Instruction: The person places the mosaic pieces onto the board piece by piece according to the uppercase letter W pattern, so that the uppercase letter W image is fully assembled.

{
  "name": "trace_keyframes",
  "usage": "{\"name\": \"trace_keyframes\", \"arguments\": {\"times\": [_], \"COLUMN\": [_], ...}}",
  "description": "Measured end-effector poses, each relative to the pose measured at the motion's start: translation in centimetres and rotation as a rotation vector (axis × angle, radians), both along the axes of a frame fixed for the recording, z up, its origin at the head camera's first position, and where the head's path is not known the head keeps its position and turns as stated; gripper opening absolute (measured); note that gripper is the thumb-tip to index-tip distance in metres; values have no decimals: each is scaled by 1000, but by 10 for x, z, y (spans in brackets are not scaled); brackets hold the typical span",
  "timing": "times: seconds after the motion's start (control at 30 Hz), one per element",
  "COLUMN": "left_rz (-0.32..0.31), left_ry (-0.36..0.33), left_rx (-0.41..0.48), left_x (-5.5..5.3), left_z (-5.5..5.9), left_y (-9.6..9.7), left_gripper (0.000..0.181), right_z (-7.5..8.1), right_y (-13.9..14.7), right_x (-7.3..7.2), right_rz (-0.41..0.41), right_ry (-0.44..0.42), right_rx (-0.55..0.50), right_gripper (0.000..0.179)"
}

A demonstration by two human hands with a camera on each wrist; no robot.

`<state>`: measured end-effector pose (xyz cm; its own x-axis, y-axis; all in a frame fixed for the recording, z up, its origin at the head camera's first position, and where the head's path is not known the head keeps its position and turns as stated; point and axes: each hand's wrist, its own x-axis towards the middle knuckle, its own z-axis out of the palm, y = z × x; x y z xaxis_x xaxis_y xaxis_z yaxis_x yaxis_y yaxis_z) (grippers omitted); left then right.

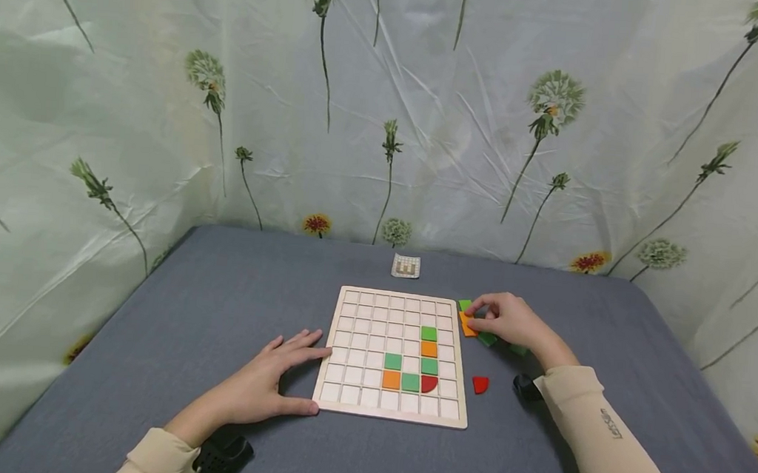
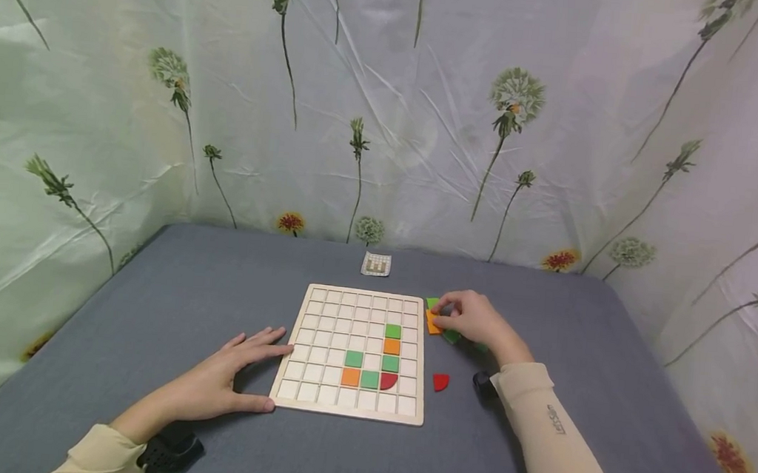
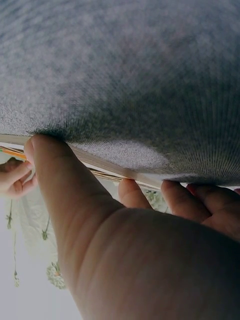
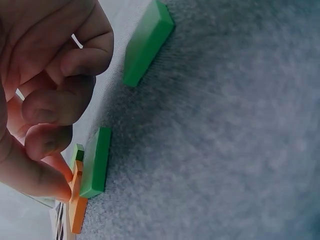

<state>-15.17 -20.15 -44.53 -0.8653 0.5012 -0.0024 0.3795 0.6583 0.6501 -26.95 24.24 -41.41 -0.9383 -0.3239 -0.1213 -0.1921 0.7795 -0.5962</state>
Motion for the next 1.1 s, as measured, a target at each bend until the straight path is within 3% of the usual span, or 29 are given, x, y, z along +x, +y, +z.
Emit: {"name": "trace_keyframes", "arguments": {"times": [0.43, 1.1], "left_rz": [2, -3], "left_ry": [5, 6], "left_rx": [9, 13], "left_x": [1, 1], "left_z": [1, -2], "left_y": [0, -1], "left_gripper": [83, 84], "right_z": [-2, 1], "right_y": [-1, 10], "right_x": [-6, -3], "right_rz": [-27, -37], "right_ry": [-17, -8], "right_rx": [9, 20], "right_gripper": [26, 29]}}
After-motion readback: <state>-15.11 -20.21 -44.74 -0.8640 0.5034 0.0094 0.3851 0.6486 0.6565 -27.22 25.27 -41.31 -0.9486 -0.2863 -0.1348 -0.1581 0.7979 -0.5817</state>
